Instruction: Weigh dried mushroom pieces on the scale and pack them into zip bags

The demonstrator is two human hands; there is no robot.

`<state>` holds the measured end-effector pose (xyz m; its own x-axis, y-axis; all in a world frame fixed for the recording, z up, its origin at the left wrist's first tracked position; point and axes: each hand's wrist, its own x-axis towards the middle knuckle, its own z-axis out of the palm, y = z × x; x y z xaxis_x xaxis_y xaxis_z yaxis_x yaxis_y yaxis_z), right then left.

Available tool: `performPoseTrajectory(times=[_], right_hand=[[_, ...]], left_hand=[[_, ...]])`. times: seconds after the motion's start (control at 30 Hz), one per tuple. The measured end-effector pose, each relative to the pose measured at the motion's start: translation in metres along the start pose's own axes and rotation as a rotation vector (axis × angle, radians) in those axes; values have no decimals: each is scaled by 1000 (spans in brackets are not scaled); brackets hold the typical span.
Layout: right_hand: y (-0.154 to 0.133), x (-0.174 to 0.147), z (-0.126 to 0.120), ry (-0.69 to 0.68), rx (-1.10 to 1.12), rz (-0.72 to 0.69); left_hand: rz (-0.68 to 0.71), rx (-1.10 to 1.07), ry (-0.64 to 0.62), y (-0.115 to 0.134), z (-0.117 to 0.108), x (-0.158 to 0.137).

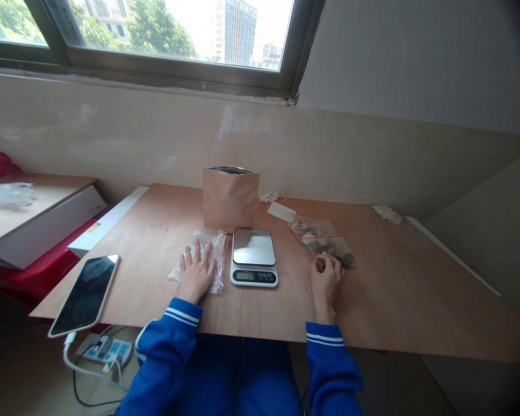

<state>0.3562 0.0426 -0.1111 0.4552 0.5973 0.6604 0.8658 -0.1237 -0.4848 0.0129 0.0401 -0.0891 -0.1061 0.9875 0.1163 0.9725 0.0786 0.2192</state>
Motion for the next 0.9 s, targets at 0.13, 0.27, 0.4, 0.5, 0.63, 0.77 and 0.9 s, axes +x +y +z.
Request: performPoseTrajectory(times=[0.13, 0.27, 0.4, 0.5, 0.63, 0.77, 0.9], right_hand=[[-4, 2, -9, 150, 121, 35], [-29, 4, -36, 403, 320, 142], [-77, 0, -76, 668, 479, 371], [-113, -8, -98, 569, 596, 415], [-141, -20, -107, 201, 834, 400], [-147, -29, -102, -47, 956, 408], [-151, -38, -95, -78, 747, 252]], left_hand=[[17, 15, 50, 1, -1, -2], [23, -84, 87, 0, 0, 1], [-43, -310, 113, 7, -14, -3], [75, -612, 211, 28, -41, -21], [376, -1068, -53, 61, -79, -52], [443, -1117, -201, 75, -86, -66], [369, -1321, -385, 79, -73, -69]])
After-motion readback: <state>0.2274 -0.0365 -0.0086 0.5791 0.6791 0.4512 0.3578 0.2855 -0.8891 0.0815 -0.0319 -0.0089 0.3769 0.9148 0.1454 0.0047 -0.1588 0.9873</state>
